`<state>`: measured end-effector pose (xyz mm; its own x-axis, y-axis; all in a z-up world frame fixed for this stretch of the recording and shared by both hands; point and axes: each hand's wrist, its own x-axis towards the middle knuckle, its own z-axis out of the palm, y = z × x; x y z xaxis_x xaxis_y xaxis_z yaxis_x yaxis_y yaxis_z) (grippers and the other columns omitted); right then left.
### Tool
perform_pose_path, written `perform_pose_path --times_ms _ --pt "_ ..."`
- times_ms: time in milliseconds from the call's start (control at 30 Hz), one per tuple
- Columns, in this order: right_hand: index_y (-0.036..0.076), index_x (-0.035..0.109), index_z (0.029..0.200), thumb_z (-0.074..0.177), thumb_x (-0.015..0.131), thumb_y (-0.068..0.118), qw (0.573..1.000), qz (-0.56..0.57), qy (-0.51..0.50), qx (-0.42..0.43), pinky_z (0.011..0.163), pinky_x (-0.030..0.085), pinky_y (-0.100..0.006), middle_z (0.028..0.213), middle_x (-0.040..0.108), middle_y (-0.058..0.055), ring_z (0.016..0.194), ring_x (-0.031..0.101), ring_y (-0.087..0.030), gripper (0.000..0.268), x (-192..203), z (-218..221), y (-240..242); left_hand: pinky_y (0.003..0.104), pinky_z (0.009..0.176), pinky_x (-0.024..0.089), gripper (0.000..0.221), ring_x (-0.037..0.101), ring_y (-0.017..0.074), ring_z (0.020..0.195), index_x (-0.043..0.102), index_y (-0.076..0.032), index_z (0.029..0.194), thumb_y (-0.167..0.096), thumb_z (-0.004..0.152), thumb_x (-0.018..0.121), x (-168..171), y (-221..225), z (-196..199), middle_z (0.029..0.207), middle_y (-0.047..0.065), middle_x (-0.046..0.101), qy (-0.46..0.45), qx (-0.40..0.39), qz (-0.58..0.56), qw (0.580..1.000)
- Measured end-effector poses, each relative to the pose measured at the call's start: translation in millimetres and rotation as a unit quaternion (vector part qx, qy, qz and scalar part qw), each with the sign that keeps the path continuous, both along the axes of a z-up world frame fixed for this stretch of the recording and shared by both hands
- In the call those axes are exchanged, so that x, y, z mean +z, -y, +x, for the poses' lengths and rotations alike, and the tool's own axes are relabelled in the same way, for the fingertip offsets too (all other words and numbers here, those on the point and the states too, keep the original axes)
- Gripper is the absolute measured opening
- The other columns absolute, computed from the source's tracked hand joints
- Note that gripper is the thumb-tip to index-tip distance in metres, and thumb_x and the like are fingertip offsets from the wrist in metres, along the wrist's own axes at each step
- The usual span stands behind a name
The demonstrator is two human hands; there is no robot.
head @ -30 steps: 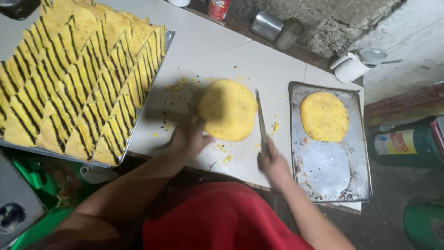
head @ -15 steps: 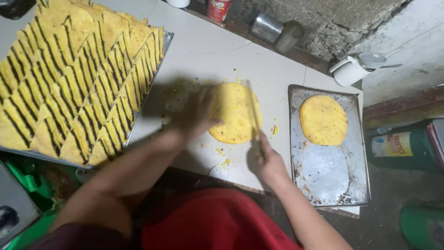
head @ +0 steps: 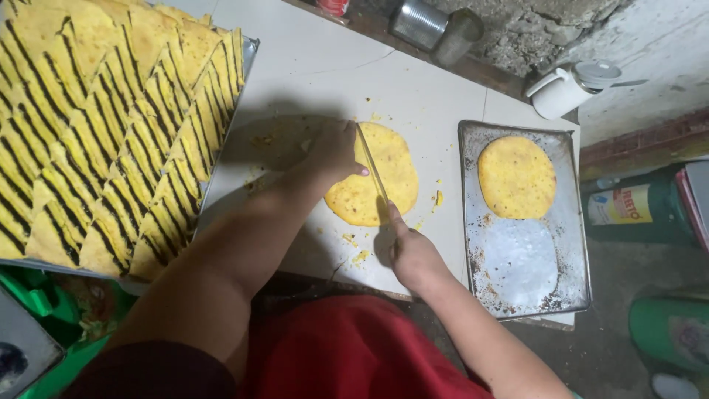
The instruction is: Slicing a large flat bread into triangular portions and arranging them on a baking tray
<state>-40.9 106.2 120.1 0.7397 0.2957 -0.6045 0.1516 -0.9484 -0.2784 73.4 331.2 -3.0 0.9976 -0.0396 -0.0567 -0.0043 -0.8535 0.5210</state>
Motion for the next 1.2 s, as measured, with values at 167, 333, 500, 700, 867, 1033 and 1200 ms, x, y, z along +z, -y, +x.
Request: perform_pose_path --times_ms 167,333,500,700,867,1033,1200 --pt "0.028 0.010 0.168 0.097 0.038 0.008 0.998 -0.028 -0.048 -0.024 0.114 0.045 -0.051 0.141 0.059 -0.027 0.134 0.057 -0.041 0.079 34.4 12.9 -35.6 0.054 0.123 0.027 0.112 0.040 0.0452 0.145 0.039 0.010 0.151 -0.049 0.071 0.092 -0.9 2.4 7.6 0.150 0.030 0.047 -0.035 -0.013 -0.011 0.999" --pt "0.032 0.008 0.168 0.100 0.048 0.020 0.997 -0.031 -0.050 -0.047 0.110 0.047 -0.055 0.133 0.063 -0.028 0.130 0.059 -0.044 0.079 68.9 13.0 -60.9 0.053 0.126 0.021 0.113 0.035 0.0444 0.148 0.037 0.009 0.152 -0.050 0.072 0.091 4.0 6.1 6.5 0.152 0.030 0.044 -0.061 -0.003 -0.012 0.998" --pt "0.033 0.006 0.168 0.099 0.043 0.014 0.993 -0.060 -0.086 -0.048 0.114 0.045 -0.052 0.137 0.061 -0.028 0.135 0.056 -0.043 0.080 82.0 1.3 -59.5 0.052 0.124 0.027 0.105 0.034 0.0463 0.147 0.036 0.011 0.152 -0.045 0.080 0.087 43.2 3.6 -13.2 0.152 0.032 0.043 -0.071 0.001 -0.005 0.997" --pt "0.033 0.005 0.168 0.098 0.049 0.014 0.994 -0.023 -0.084 -0.059 0.116 0.043 -0.052 0.141 0.059 -0.026 0.137 0.053 -0.042 0.085 97.2 6.5 -73.9 0.052 0.123 0.029 0.106 0.032 0.0470 0.148 0.033 0.011 0.153 -0.045 0.081 0.087 61.0 2.2 -20.3 0.153 0.032 0.040 -0.073 0.000 -0.019 0.997" --pt "0.029 0.006 0.168 0.098 0.039 0.006 0.991 -0.070 -0.098 -0.058 0.117 0.043 -0.051 0.144 0.056 -0.028 0.139 0.052 -0.043 0.080 63.4 0.8 -45.4 0.053 0.120 0.034 0.105 0.033 0.0495 0.147 0.033 0.013 0.152 -0.041 0.080 0.088 52.2 1.4 -18.6 0.151 0.033 0.041 -0.070 0.005 -0.034 0.997" --pt "0.031 -0.003 0.167 0.101 0.047 0.015 0.995 -0.042 -0.088 -0.035 0.119 0.040 -0.053 0.147 0.052 -0.030 0.141 0.048 -0.045 0.085 54.4 21.9 -65.9 0.056 0.124 0.028 0.114 0.032 0.0535 0.146 0.033 0.017 0.150 -0.044 0.074 0.092 48.7 3.5 -22.8 0.151 0.038 0.039 -0.029 0.001 -0.020 0.999" --pt "0.034 0.000 0.167 0.099 0.042 0.008 0.986 -0.066 -0.136 -0.068 0.119 0.040 -0.052 0.147 0.051 -0.030 0.142 0.047 -0.045 0.084 81.3 -13.6 -42.5 0.052 0.123 0.029 0.110 0.039 0.0518 0.143 0.038 0.016 0.148 -0.045 0.074 0.091 30.7 4.3 -11.2 0.145 0.036 0.047 -0.022 -0.010 0.002 1.000"
